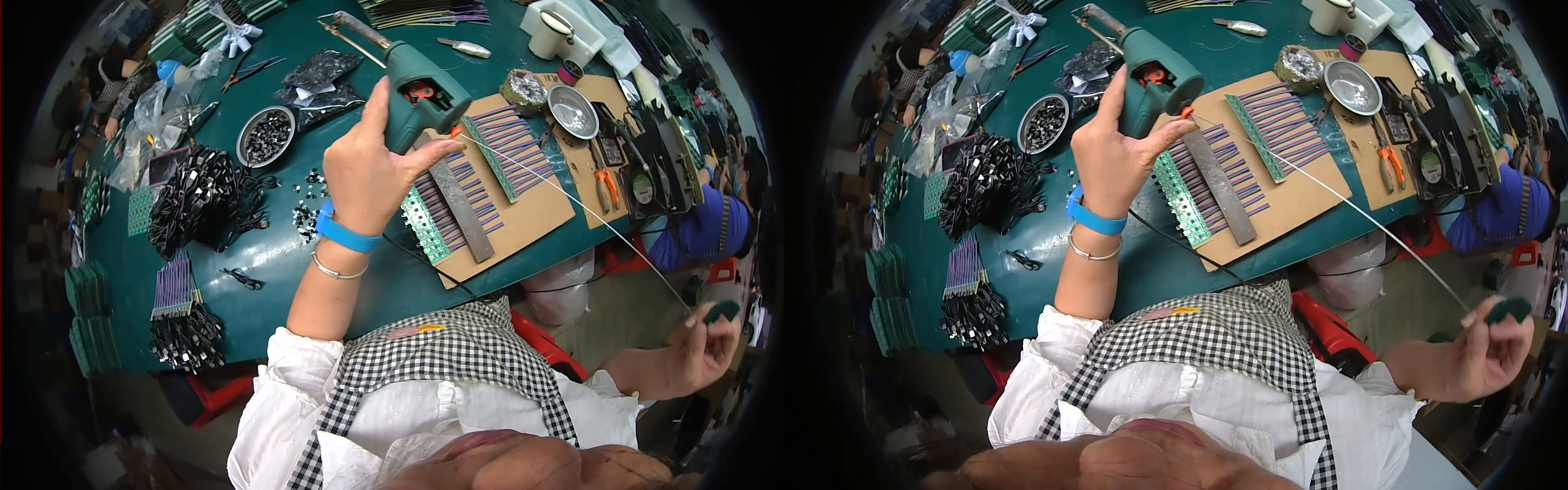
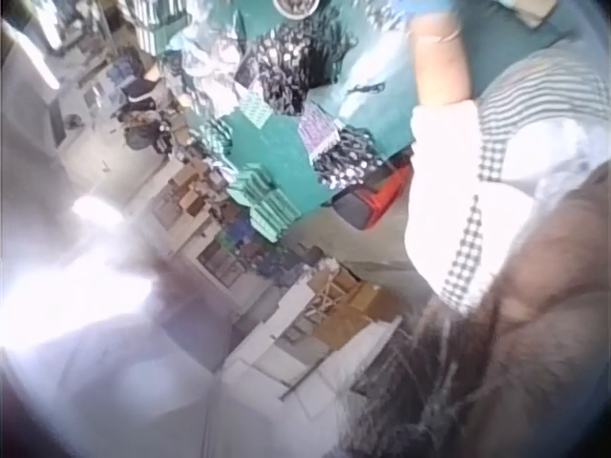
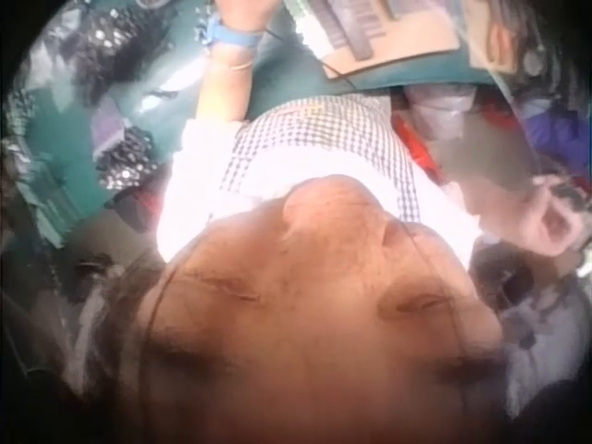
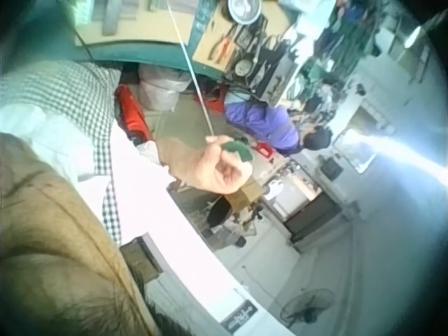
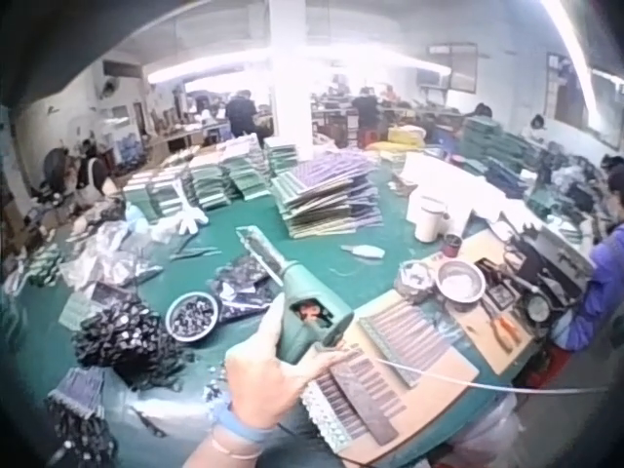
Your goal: The person solders electronic components onto circuit boards by picking up components from the workbench by hand, positioning them onto the boards, and soldering them with a handheld soldering tool.
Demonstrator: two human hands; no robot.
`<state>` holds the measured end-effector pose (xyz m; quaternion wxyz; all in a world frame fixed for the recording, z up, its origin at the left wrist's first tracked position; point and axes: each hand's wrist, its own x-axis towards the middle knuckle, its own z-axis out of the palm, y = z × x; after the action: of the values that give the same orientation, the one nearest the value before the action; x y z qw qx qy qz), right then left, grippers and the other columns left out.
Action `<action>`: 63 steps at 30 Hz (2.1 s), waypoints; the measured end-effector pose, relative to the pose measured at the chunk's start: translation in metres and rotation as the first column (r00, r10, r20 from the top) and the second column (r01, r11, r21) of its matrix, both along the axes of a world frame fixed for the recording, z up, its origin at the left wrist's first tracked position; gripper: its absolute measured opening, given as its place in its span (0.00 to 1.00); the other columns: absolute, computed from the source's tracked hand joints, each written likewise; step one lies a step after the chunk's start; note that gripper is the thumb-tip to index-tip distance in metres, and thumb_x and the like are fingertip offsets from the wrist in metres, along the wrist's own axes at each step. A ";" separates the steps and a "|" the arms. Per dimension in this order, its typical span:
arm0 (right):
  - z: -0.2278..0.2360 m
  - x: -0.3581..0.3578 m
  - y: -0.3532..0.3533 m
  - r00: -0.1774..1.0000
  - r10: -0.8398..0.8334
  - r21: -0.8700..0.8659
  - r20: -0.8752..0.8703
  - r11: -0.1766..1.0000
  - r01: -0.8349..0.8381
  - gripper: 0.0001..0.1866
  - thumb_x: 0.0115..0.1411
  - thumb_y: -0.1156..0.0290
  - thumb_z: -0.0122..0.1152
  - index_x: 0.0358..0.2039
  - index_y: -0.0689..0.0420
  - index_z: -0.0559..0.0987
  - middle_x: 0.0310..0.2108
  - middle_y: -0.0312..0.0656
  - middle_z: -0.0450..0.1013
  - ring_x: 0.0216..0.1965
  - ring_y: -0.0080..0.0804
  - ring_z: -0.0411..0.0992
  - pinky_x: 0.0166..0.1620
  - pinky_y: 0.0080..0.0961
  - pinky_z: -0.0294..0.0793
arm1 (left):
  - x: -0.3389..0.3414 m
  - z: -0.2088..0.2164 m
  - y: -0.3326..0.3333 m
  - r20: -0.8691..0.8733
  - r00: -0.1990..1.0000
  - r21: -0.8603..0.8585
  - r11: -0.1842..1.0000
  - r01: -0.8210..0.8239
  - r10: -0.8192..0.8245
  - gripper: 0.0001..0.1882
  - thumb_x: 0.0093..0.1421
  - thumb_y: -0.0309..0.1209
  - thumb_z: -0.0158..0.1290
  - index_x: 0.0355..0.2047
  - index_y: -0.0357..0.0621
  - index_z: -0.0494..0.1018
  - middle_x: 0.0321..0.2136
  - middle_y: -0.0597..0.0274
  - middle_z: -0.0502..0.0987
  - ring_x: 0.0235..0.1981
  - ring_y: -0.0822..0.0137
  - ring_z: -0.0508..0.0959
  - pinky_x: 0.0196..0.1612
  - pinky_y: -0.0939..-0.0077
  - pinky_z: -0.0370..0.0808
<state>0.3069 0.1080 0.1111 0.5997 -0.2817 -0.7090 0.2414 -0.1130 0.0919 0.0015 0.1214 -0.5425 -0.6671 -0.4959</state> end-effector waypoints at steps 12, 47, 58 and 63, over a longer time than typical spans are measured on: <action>-0.022 -0.024 -0.007 0.984 0.153 -0.337 0.087 0.934 -0.116 0.12 0.47 0.82 0.66 0.25 0.63 0.69 0.25 0.39 0.62 0.24 0.25 0.66 0.25 0.19 0.69 | -0.008 -0.002 -0.006 -0.031 0.996 -0.086 0.992 -0.087 0.085 0.44 0.44 0.53 0.67 0.52 0.33 0.70 0.23 0.53 0.79 0.20 0.61 0.80 0.23 0.75 0.75; -0.100 -0.257 0.137 0.519 0.482 -0.554 -0.705 0.082 -0.829 0.08 0.57 0.72 0.62 0.32 0.65 0.79 0.22 0.33 0.69 0.19 0.13 0.61 0.17 0.09 0.55 | 0.045 -0.017 -0.064 0.660 -0.080 0.639 0.501 0.584 -0.747 0.45 0.51 0.30 0.61 0.65 0.38 0.51 0.14 0.66 0.66 0.11 0.71 0.66 0.14 0.79 0.64; -0.102 -0.260 0.134 0.559 0.445 -0.610 -0.700 0.033 -0.791 0.08 0.57 0.73 0.64 0.33 0.65 0.79 0.20 0.35 0.70 0.17 0.11 0.62 0.15 0.07 0.56 | 0.050 -0.026 -0.067 0.709 -0.093 0.591 0.519 0.617 -0.699 0.46 0.50 0.32 0.63 0.65 0.38 0.51 0.15 0.66 0.66 0.12 0.72 0.66 0.15 0.79 0.64; -0.107 -0.260 0.134 0.510 0.420 -0.565 -0.751 -0.008 -0.825 0.08 0.55 0.74 0.65 0.32 0.66 0.78 0.22 0.36 0.71 0.18 0.13 0.64 0.14 0.07 0.56 | 0.051 -0.028 -0.065 0.708 -0.035 0.552 0.521 0.651 -0.706 0.49 0.50 0.40 0.66 0.65 0.38 0.51 0.14 0.68 0.66 0.10 0.74 0.65 0.13 0.81 0.64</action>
<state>0.0471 0.2418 0.0040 0.2765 -0.1460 -0.3679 0.8757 -0.0623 0.0271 -0.0262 -0.4962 -0.4374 -0.2491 -0.7074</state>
